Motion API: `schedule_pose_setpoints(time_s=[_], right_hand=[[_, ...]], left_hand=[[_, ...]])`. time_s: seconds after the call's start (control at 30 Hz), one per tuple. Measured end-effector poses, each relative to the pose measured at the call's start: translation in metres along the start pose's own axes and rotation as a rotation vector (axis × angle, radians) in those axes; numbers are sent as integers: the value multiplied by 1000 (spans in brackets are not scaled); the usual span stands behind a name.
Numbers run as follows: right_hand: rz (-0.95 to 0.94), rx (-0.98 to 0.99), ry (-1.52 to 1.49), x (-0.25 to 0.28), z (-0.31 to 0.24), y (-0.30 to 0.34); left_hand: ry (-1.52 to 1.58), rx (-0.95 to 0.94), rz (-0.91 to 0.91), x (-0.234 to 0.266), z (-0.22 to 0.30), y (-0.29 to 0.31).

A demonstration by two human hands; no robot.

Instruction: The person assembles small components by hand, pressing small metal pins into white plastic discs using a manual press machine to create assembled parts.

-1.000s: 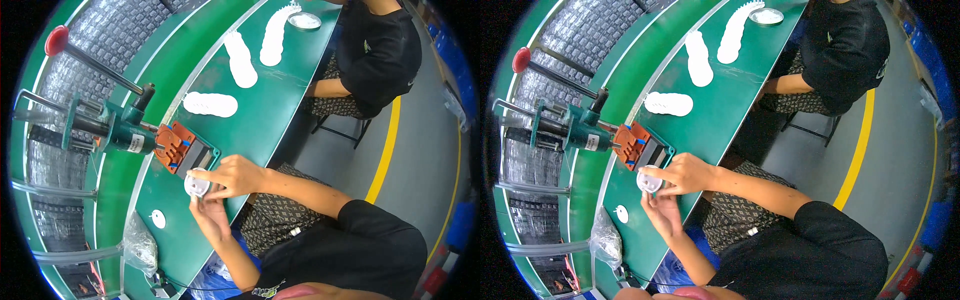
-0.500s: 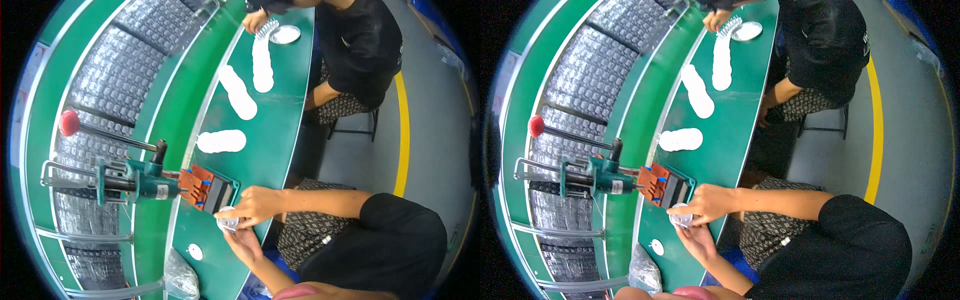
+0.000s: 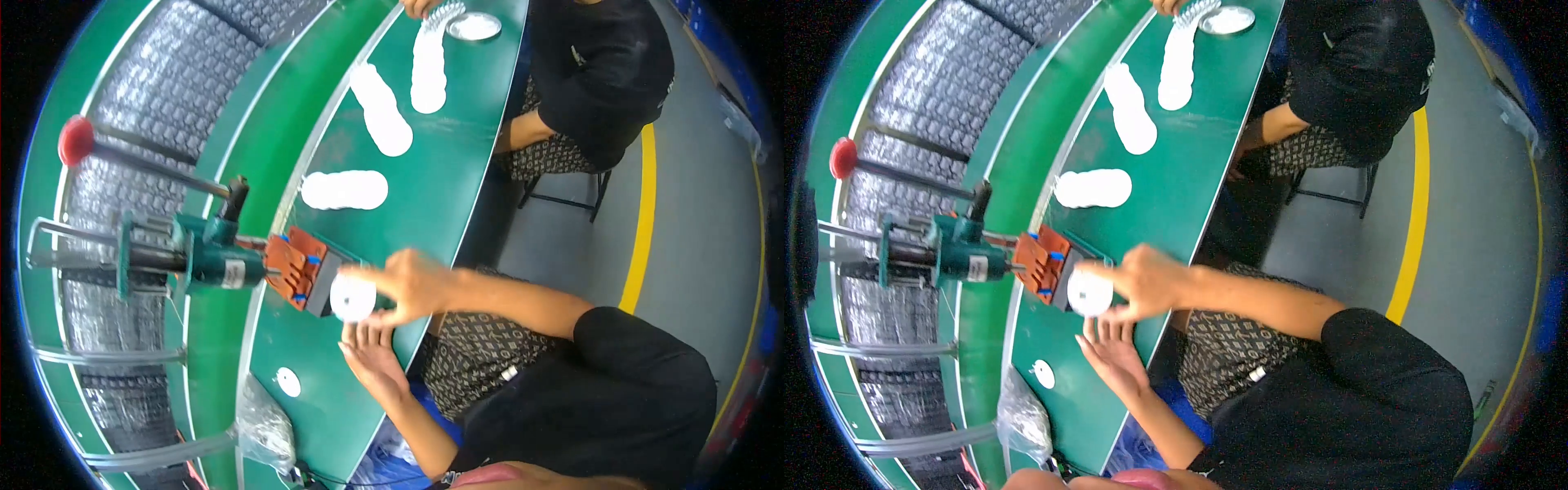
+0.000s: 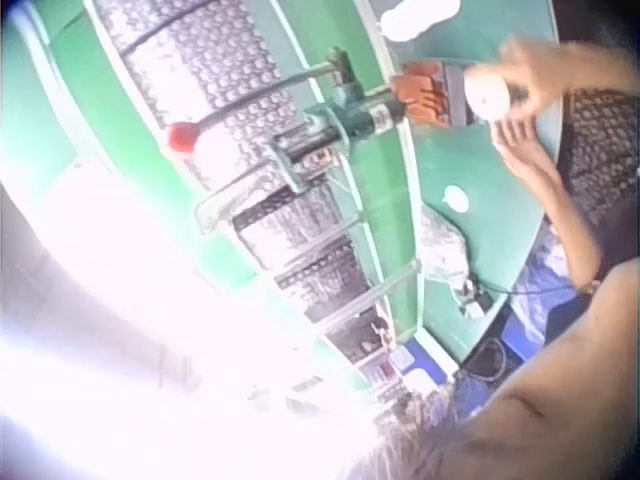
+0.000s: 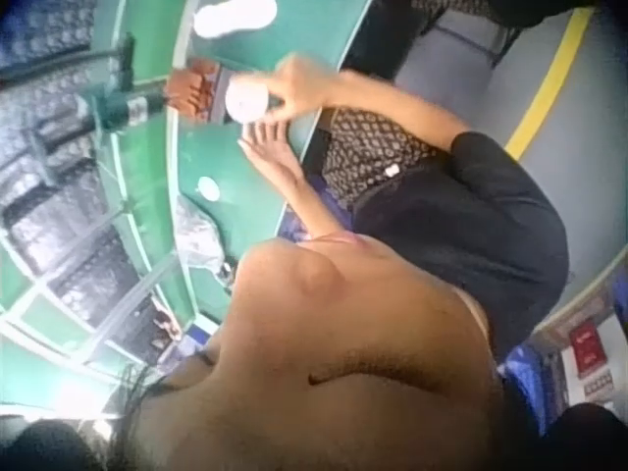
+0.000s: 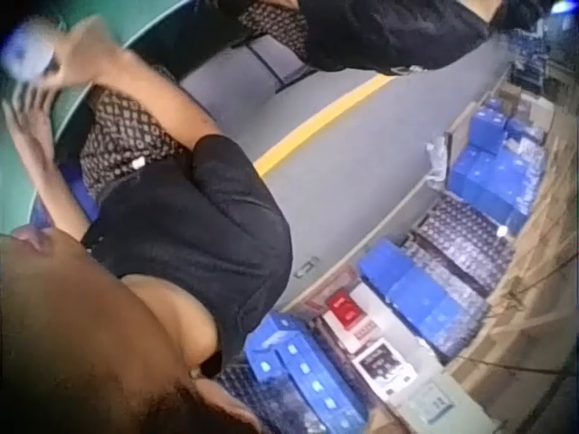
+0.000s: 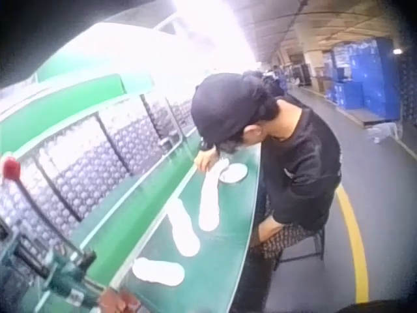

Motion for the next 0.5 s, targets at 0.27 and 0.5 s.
schedule_pose_setpoints(time_s=[0.27, 0.5], right_hand=[[-105, -512, 278, 34, 98, -6], [-238, -529, 382, 30, 108, -9]], left_hand=[[-22, -41, 22, 5, -1, -1], [-14, -4, 7, 0, -1, 8]])
Point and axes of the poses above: each hand's wrist, its own y-axis away from the middle knuckle, its own x-axis out of the back of the hand, z = x × y, the point moved 3 cm from there along -y, towards the middle knuckle, and after that the axes turned 12 degrees about x, right-handed, at the moved point
